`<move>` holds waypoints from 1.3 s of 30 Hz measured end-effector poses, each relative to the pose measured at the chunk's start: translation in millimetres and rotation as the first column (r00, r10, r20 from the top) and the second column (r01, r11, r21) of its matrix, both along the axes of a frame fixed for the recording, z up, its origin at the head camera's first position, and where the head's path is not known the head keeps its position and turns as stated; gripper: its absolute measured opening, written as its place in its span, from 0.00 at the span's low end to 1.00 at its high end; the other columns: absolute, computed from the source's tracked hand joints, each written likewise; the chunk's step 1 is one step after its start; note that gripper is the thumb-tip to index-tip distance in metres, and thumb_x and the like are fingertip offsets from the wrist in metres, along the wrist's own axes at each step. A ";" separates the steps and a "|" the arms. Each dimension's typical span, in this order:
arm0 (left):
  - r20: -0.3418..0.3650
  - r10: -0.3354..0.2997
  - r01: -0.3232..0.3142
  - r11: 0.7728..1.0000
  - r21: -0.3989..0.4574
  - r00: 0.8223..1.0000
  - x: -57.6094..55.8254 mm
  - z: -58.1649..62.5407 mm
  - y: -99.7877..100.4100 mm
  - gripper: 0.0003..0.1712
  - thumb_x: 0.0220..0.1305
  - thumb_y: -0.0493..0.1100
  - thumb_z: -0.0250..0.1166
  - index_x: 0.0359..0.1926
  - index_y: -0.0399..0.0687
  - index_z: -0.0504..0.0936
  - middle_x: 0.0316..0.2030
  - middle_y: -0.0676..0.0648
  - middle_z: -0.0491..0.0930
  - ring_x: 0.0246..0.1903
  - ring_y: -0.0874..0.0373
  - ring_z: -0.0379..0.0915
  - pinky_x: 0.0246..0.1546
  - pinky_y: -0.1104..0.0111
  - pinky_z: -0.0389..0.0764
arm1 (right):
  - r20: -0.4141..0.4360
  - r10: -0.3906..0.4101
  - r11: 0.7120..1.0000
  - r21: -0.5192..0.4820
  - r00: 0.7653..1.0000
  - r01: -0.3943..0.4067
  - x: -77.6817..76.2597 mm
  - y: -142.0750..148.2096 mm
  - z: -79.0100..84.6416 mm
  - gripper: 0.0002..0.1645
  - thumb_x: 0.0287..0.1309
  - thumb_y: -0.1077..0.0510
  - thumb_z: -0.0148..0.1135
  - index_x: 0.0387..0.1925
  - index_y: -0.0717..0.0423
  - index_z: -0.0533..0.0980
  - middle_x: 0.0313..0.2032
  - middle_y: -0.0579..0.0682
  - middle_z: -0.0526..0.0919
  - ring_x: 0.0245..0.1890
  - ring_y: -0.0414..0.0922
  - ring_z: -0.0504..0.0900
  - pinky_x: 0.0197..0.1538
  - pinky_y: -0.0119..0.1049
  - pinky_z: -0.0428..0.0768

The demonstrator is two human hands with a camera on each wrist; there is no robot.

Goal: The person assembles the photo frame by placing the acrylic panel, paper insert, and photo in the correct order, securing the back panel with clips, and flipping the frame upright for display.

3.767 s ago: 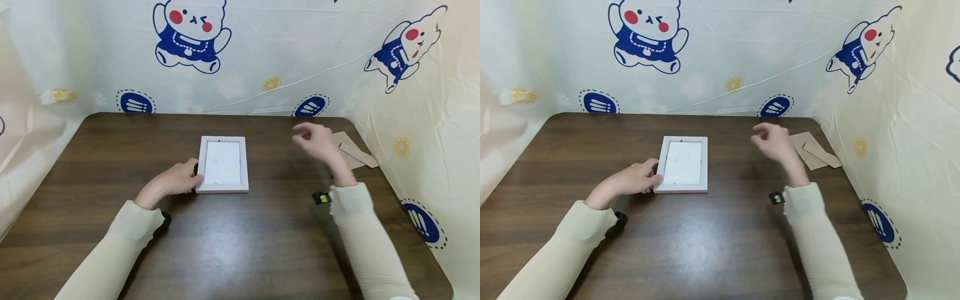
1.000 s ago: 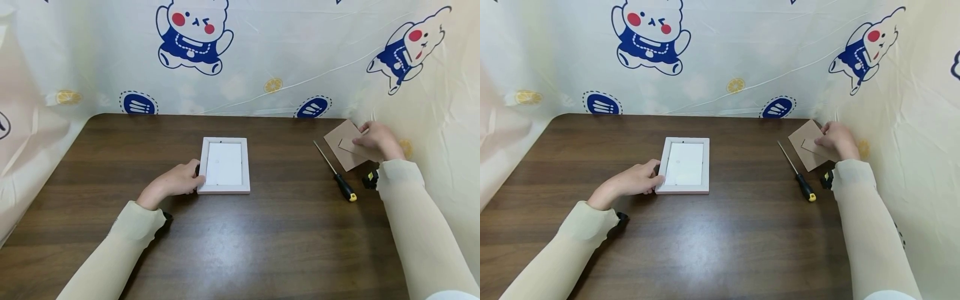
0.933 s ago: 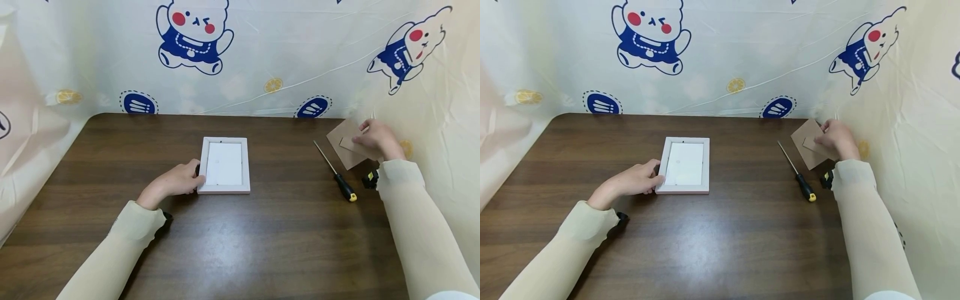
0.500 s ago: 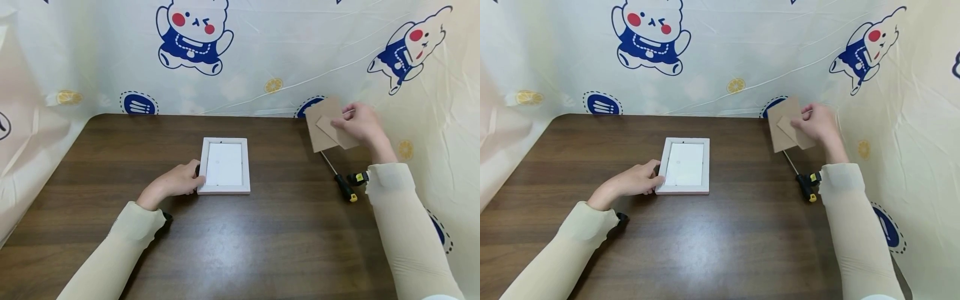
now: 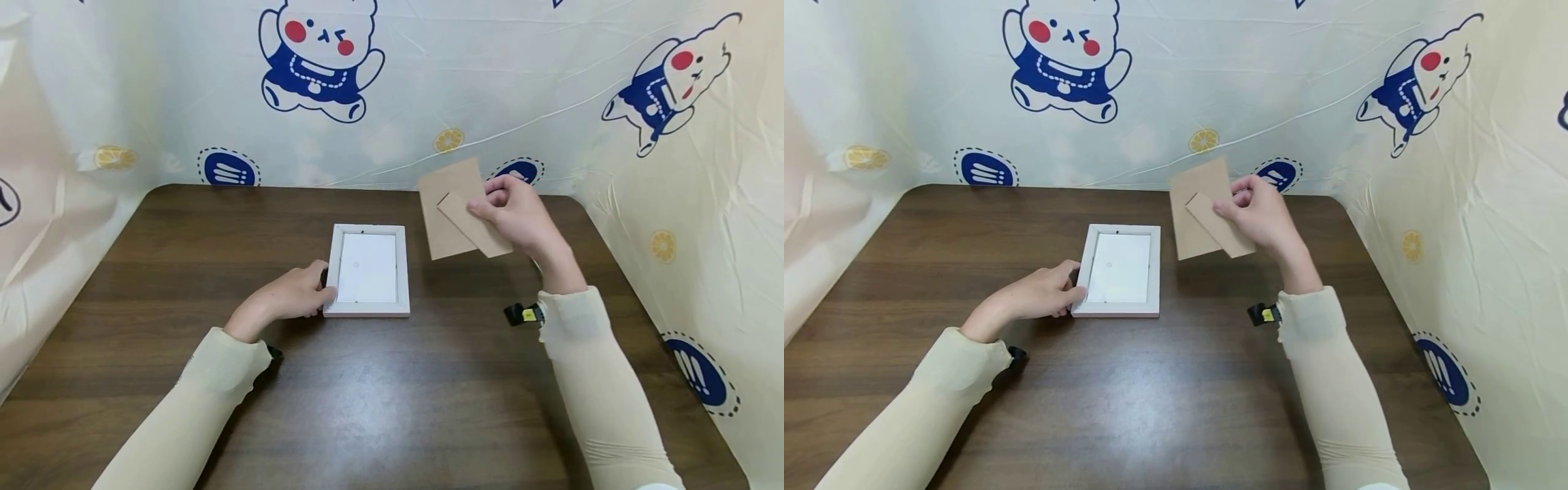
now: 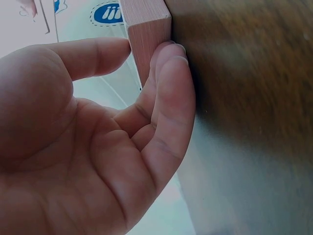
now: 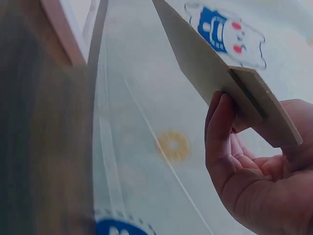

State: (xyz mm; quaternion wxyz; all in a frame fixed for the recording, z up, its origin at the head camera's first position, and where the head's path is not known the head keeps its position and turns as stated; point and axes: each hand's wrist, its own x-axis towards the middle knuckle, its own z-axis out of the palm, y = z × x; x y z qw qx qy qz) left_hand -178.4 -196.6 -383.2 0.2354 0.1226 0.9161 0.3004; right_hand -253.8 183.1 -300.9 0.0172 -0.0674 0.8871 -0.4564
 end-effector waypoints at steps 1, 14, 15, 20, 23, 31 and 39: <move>-0.001 0.000 0.000 1.000 0.001 1.000 -0.1 0.0 0.0 0.31 0.78 0.46 0.54 0.71 0.29 0.61 0.32 0.42 0.80 0.29 0.53 0.76 0.34 0.62 0.76 | 0.013 0.008 1.000 -0.024 1.000 -0.008 1.2 -6.1 -2.7 0.25 0.70 0.53 0.70 0.58 0.62 0.71 0.40 0.56 0.87 0.33 0.45 0.86 0.35 0.34 0.85; -0.012 0.004 -0.004 1.000 -0.005 1.000 -0.9 -1.4 0.1 0.31 0.78 0.45 0.55 0.70 0.28 0.62 0.32 0.42 0.81 0.28 0.53 0.77 0.34 0.62 0.77 | 0.121 0.101 0.947 -0.315 0.987 -0.058 15.9 -77.3 -49.7 0.21 0.69 0.61 0.69 0.56 0.64 0.71 0.36 0.54 0.84 0.35 0.48 0.84 0.37 0.35 0.84; -0.014 0.005 -0.005 1.000 -0.007 1.000 -1.0 -1.6 0.2 0.30 0.78 0.45 0.55 0.70 0.28 0.62 0.32 0.42 0.81 0.28 0.53 0.77 0.34 0.62 0.77 | 0.130 0.101 0.944 -0.324 0.986 -0.054 16.6 -81.6 -53.1 0.21 0.69 0.61 0.69 0.56 0.64 0.71 0.36 0.54 0.84 0.35 0.48 0.84 0.37 0.35 0.83; -0.014 0.004 -0.004 1.000 -0.010 1.000 -1.1 -2.0 0.7 0.30 0.78 0.45 0.55 0.70 0.28 0.62 0.32 0.42 0.81 0.28 0.53 0.77 0.34 0.62 0.78 | 0.173 0.094 0.934 -0.357 0.980 -0.026 22.1 -98.4 -66.2 0.21 0.70 0.60 0.69 0.56 0.63 0.70 0.39 0.56 0.84 0.35 0.46 0.84 0.38 0.33 0.83; -0.014 0.005 -0.005 1.000 -0.010 1.000 -1.3 -2.2 0.8 0.30 0.78 0.45 0.55 0.70 0.28 0.62 0.32 0.42 0.81 0.28 0.53 0.77 0.34 0.62 0.78 | 0.194 0.091 0.923 -0.384 0.977 -0.010 24.8 -106.0 -72.9 0.21 0.70 0.60 0.69 0.56 0.63 0.69 0.40 0.56 0.85 0.35 0.46 0.84 0.38 0.33 0.83; -0.018 0.002 -0.002 1.000 0.002 1.000 -1.1 -1.7 0.4 0.31 0.78 0.45 0.55 0.70 0.27 0.62 0.33 0.42 0.81 0.29 0.53 0.78 0.34 0.63 0.79 | 0.220 0.043 0.903 -0.425 0.975 0.056 30.1 -120.0 -92.2 0.22 0.69 0.60 0.70 0.55 0.62 0.68 0.39 0.55 0.85 0.33 0.44 0.84 0.36 0.32 0.84; -0.022 -0.006 0.006 1.000 0.007 1.000 -1.3 -2.8 -0.6 0.31 0.78 0.45 0.55 0.70 0.26 0.62 0.33 0.41 0.81 0.29 0.54 0.78 0.34 0.63 0.79 | 0.238 0.018 0.911 -0.405 0.971 0.082 33.9 -129.3 -105.6 0.23 0.67 0.60 0.71 0.55 0.62 0.68 0.39 0.55 0.84 0.33 0.43 0.83 0.36 0.31 0.82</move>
